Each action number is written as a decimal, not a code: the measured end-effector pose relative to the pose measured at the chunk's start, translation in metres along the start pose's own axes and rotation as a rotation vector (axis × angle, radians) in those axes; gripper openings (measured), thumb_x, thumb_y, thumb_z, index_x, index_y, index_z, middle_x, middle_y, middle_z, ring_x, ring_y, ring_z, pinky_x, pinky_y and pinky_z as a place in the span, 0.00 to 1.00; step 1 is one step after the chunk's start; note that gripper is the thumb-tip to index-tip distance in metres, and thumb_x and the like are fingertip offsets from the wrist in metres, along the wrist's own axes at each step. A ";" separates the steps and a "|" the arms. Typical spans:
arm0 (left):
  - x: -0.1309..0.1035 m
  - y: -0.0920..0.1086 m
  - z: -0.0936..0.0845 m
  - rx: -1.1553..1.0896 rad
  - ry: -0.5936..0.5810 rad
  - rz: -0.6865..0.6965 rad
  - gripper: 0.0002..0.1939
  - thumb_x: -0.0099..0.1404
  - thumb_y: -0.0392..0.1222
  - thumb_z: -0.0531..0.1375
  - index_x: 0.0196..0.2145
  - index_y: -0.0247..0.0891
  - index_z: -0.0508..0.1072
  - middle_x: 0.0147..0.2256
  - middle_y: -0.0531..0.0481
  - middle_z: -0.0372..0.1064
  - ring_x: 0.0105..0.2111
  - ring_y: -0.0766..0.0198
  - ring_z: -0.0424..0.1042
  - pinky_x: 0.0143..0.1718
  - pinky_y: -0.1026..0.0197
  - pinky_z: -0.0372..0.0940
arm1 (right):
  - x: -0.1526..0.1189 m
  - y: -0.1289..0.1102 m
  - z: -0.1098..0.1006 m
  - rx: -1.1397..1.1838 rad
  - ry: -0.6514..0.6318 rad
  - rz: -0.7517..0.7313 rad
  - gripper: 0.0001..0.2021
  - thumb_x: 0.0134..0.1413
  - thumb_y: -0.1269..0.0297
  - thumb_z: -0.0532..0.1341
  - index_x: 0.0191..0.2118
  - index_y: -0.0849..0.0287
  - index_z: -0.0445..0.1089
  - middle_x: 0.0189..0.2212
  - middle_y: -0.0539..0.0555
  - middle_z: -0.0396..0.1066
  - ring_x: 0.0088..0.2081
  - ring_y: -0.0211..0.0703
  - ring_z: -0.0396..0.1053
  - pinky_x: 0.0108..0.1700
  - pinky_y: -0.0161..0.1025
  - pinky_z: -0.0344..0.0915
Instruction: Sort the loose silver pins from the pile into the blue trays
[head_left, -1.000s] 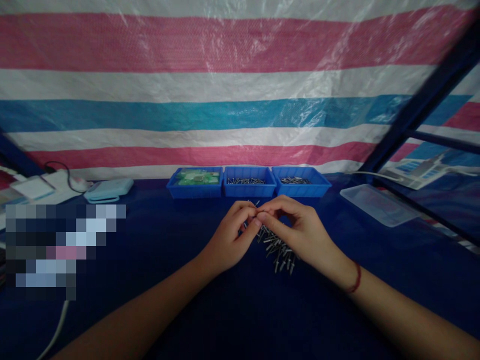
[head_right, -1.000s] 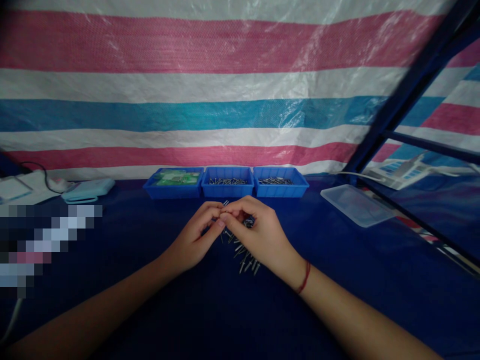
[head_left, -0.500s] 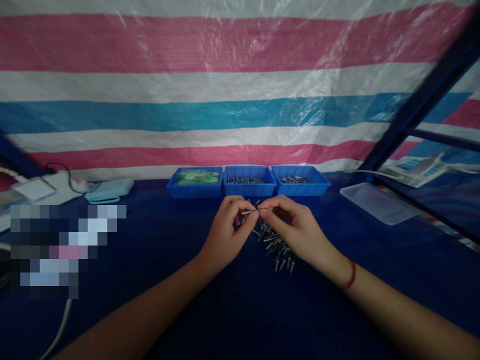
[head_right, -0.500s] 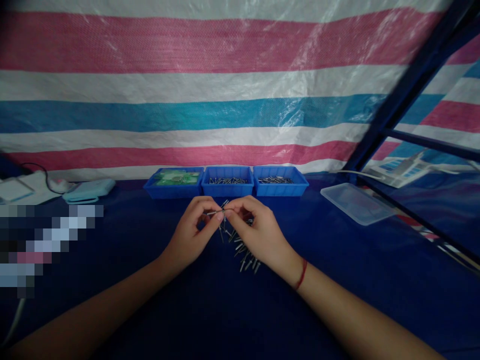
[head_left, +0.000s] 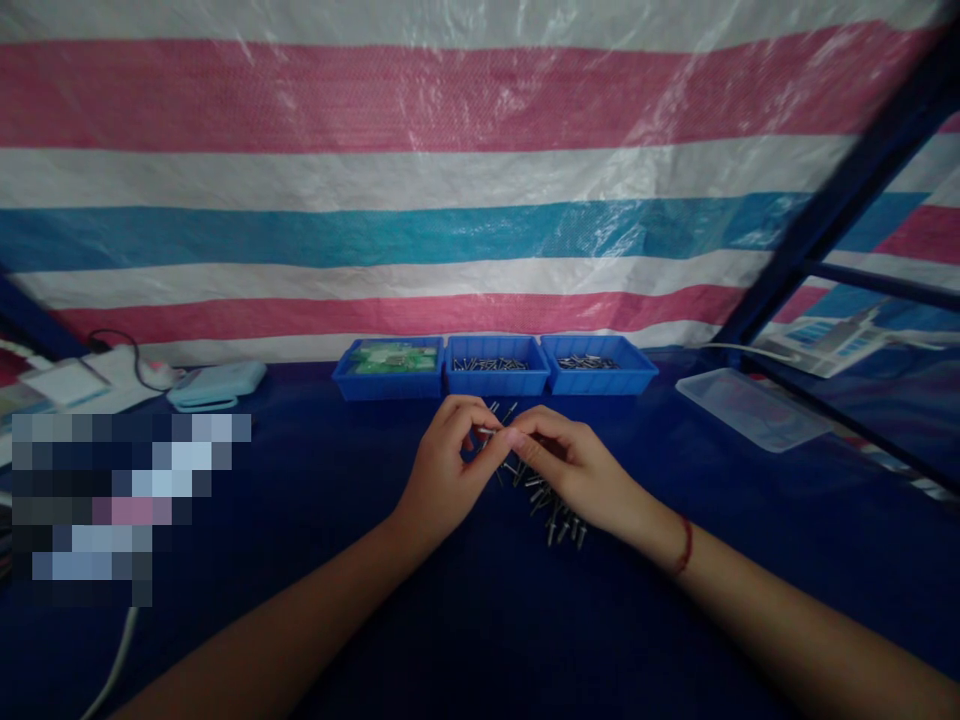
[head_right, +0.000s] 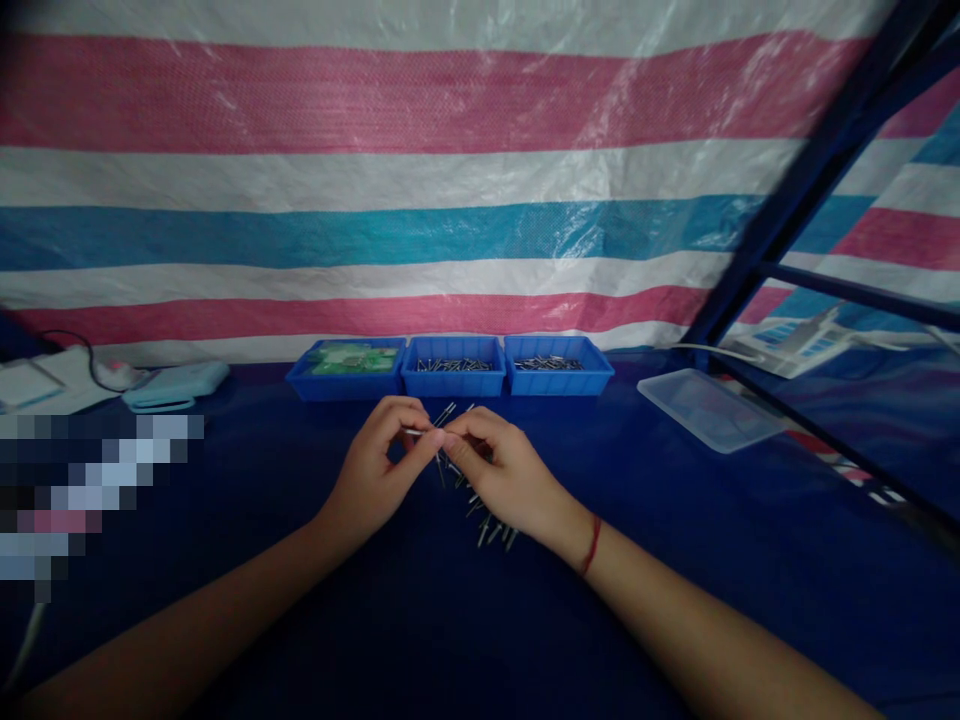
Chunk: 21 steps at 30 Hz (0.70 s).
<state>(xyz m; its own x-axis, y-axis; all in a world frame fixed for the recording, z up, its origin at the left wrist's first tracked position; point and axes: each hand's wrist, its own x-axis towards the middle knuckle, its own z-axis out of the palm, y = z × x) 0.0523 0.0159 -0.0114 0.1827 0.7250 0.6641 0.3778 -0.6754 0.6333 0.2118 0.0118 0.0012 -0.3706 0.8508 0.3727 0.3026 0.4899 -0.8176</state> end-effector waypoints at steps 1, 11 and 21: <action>0.000 0.000 0.000 -0.005 -0.002 -0.012 0.03 0.62 0.38 0.58 0.32 0.38 0.67 0.34 0.51 0.63 0.31 0.67 0.65 0.30 0.64 0.61 | 0.001 -0.001 -0.001 -0.025 -0.016 -0.013 0.11 0.59 0.61 0.55 0.32 0.58 0.71 0.31 0.53 0.69 0.34 0.40 0.67 0.38 0.39 0.63; 0.000 -0.005 0.003 -0.047 0.035 -0.232 0.09 0.66 0.40 0.52 0.44 0.38 0.64 0.35 0.49 0.66 0.31 0.66 0.67 0.30 0.62 0.62 | 0.028 0.034 -0.083 -0.883 0.656 0.012 0.11 0.55 0.63 0.55 0.32 0.62 0.73 0.31 0.59 0.70 0.34 0.47 0.67 0.39 0.45 0.62; 0.010 -0.025 -0.016 0.207 -0.269 0.029 0.08 0.62 0.33 0.53 0.38 0.38 0.70 0.36 0.48 0.67 0.38 0.61 0.68 0.42 0.55 0.63 | 0.023 0.052 -0.068 -0.931 0.423 0.018 0.13 0.53 0.60 0.55 0.39 0.61 0.72 0.38 0.61 0.70 0.42 0.54 0.66 0.43 0.51 0.61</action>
<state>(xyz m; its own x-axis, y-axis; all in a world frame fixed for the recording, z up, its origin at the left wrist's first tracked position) 0.0303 0.0373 -0.0141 0.4187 0.7345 0.5341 0.5403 -0.6741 0.5035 0.2787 0.0692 -0.0027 -0.0729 0.7686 0.6355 0.9342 0.2758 -0.2264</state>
